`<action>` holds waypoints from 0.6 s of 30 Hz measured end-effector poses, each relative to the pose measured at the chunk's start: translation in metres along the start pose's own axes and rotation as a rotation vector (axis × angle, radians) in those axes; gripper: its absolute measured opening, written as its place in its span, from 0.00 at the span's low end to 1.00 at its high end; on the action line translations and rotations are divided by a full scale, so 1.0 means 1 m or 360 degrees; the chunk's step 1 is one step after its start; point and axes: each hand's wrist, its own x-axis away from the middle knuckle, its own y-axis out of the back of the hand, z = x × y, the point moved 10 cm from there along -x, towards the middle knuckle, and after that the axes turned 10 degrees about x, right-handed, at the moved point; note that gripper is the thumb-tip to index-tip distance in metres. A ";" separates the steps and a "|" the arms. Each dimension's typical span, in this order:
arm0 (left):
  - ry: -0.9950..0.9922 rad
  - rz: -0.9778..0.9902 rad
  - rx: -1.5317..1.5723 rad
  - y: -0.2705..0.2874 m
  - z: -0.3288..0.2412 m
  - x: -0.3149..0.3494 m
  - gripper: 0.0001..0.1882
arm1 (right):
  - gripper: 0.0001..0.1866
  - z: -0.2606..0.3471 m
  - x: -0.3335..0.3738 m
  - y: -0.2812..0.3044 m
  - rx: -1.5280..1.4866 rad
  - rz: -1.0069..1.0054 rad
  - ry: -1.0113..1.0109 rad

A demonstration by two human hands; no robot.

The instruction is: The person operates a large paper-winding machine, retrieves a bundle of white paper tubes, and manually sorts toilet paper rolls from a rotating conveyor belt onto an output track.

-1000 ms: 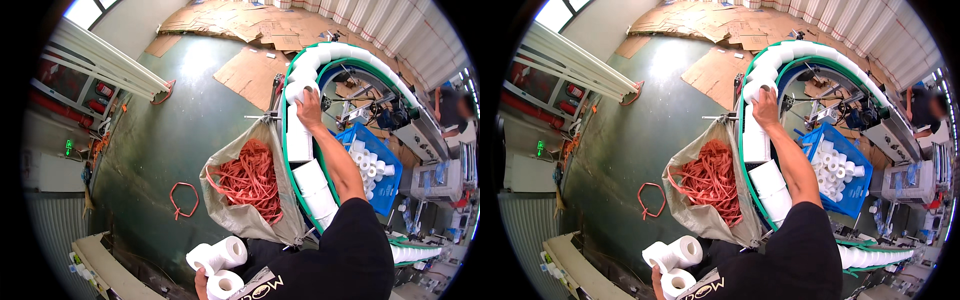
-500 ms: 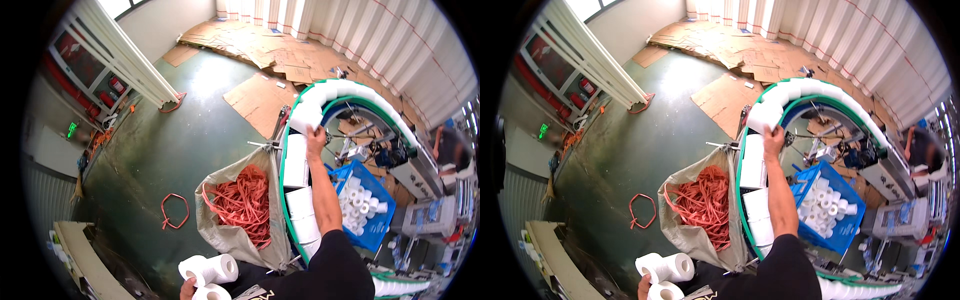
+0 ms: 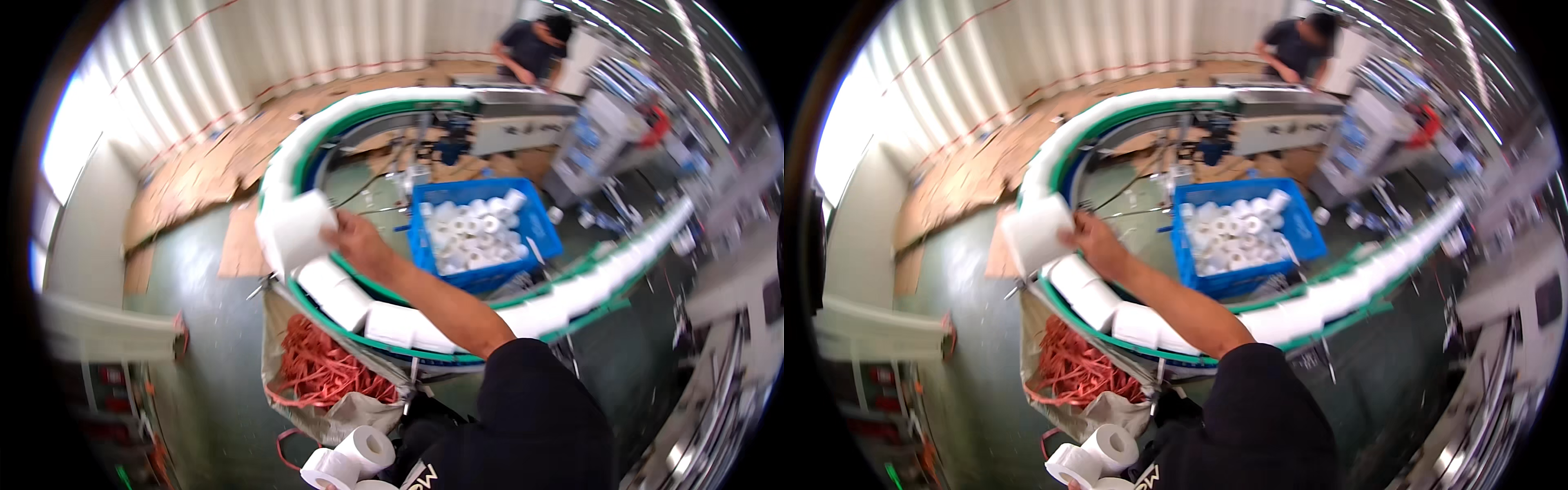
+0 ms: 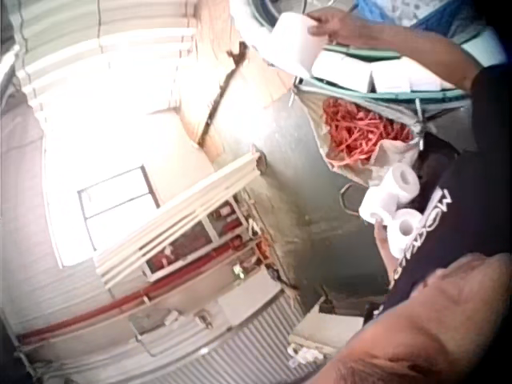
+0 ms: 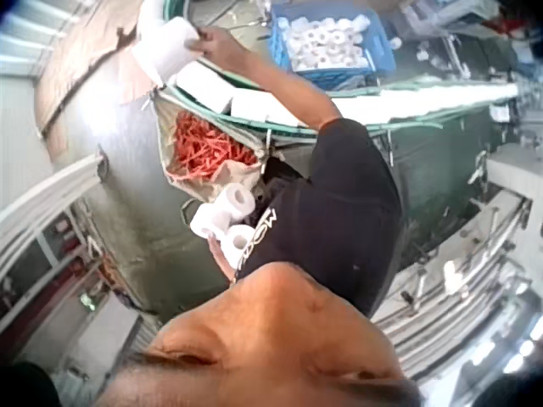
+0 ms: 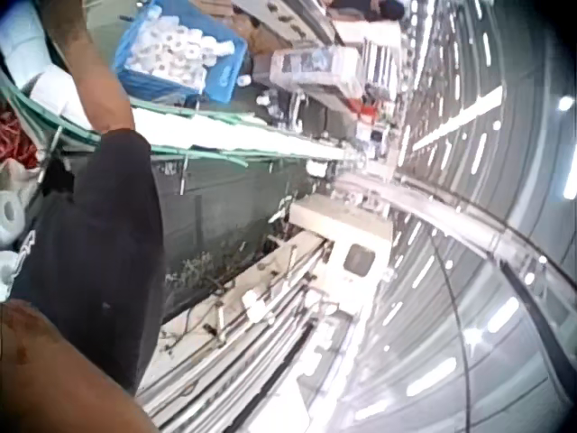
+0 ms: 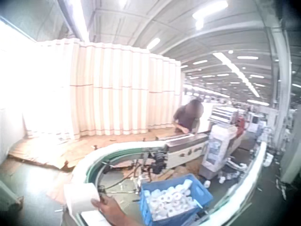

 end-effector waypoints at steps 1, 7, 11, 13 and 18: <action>0.0079 0.0065 -0.0096 -0.004 0.011 -0.004 0.42 | 0.17 0.037 0.051 0.009 0.0000 0.0050 -0.0027; 0.0434 0.0463 -0.0580 -0.013 0.088 -0.010 0.42 | 0.29 0.090 0.367 0.093 -0.0406 -0.0176 -0.0387; 0.0593 0.0773 -0.0933 -0.023 0.168 -0.017 0.42 | 0.26 0.073 0.565 0.159 -0.0874 -0.0925 -0.0433; 0.0677 0.0920 -0.1095 -0.032 0.219 -0.020 0.42 | 0.25 0.066 0.663 0.193 -0.0945 -0.1222 -0.0365; 0.1018 0.1198 -0.1336 -0.101 0.381 -0.008 0.44 | 0.24 0.072 0.845 0.272 -0.1011 -0.1659 -0.0243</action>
